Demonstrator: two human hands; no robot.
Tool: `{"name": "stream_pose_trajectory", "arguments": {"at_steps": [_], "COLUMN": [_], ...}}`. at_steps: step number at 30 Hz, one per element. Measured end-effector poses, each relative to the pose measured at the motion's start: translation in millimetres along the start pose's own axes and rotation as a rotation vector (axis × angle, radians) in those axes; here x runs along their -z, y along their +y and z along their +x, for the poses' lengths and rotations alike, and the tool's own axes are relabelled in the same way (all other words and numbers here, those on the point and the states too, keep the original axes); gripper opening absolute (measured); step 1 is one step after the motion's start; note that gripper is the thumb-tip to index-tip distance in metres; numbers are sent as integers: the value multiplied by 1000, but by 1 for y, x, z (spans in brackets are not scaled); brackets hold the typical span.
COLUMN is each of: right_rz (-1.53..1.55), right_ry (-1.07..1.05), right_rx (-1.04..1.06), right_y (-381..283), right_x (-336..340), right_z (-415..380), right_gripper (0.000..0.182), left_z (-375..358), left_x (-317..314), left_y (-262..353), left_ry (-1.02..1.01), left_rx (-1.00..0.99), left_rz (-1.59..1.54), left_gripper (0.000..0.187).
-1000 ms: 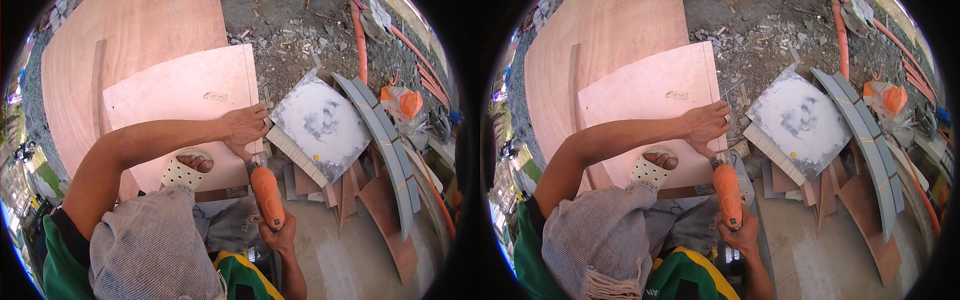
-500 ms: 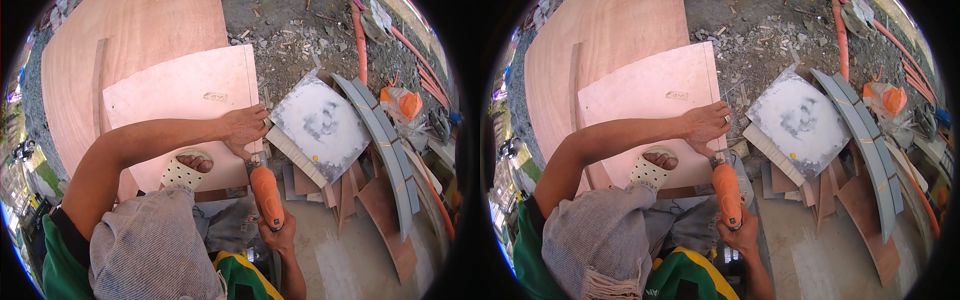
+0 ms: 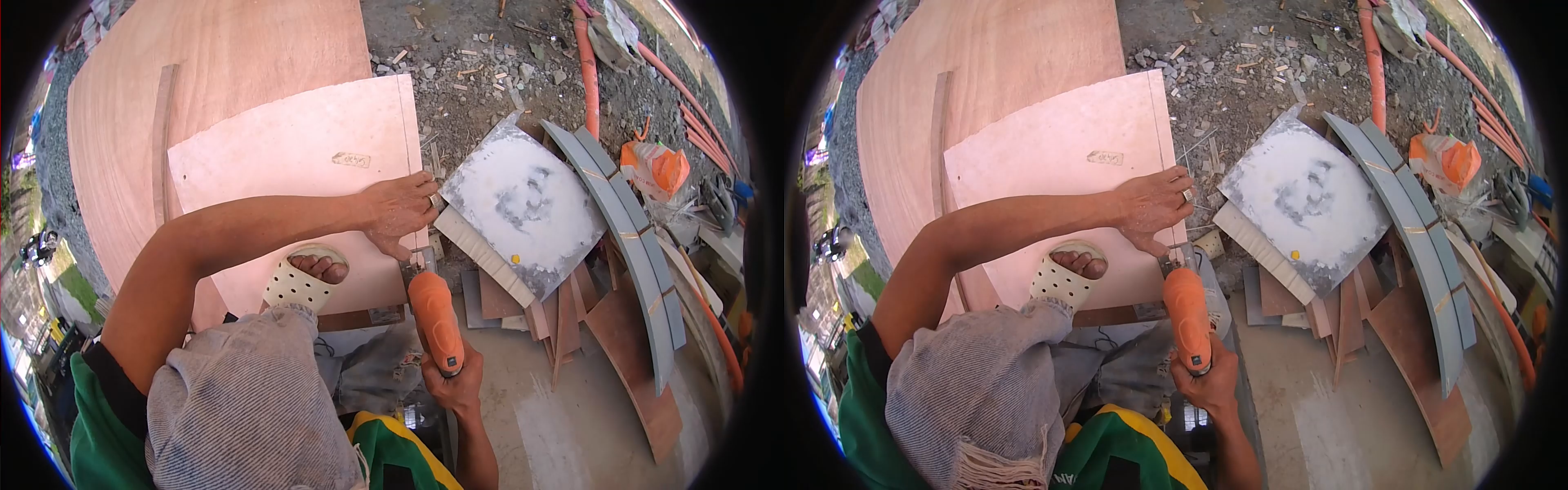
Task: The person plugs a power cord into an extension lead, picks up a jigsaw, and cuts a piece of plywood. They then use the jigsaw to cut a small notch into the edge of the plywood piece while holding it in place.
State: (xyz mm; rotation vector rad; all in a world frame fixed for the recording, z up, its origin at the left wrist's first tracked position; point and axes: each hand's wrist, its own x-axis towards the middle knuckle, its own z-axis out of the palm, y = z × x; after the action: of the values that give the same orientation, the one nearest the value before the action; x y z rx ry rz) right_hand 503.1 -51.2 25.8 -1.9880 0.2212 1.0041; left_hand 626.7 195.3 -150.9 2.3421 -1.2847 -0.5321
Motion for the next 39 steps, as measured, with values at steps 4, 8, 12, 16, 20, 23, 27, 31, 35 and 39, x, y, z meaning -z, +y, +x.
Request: {"name": "stream_pose_trajectory", "arguments": {"at_steps": [4, 8, 12, 16, 20, 23, 27, 31, 35, 39], "right_rz": [6, 6, -3, -17, -23, -24, 0, 22, 20, 19], "right_ry": [3, 24, 21, 18, 12, 12, 17, 27, 19, 27], "right_rx": [13, 49, 31, 26, -2, -9, -15, -10, -26, -9], "right_y": [3, 2, -1, 0, -2, -3, -4, -1, -2, -2], "right_x": [-1, -2, -2, -1, -1, -2, -2, -3, -3, -4], "right_z": [-1, -1, -1, 0, 0, 1, 1, 1, 1, 2], "right_gripper": [26, 28, 29, 29, 29, 29, 28, 28, 27, 26], "left_z": [1, -6, -6, -3, -2, -1, -1, -2, -2, -3], "left_x": [-4, 2, 10, -1, 7, 7, 7, 13, 4, -4], "left_y": [-4, -1, -5, -9, -6, -7, -7, -5, -9, -9], "left_ry": [-45, 161, 26, 83, 37, -28, -36, -41, -23, 146], "left_rx": [-9, 60, 132, 114, 115, 129, 132, 136, 121, 98], "left_rz": [-43, 96, 178, 152, 156, 127, 156, 153, 145, 191], "left_gripper": [73, 90, 115, 119, 114, 110, 106, 103, 106, 95]}}
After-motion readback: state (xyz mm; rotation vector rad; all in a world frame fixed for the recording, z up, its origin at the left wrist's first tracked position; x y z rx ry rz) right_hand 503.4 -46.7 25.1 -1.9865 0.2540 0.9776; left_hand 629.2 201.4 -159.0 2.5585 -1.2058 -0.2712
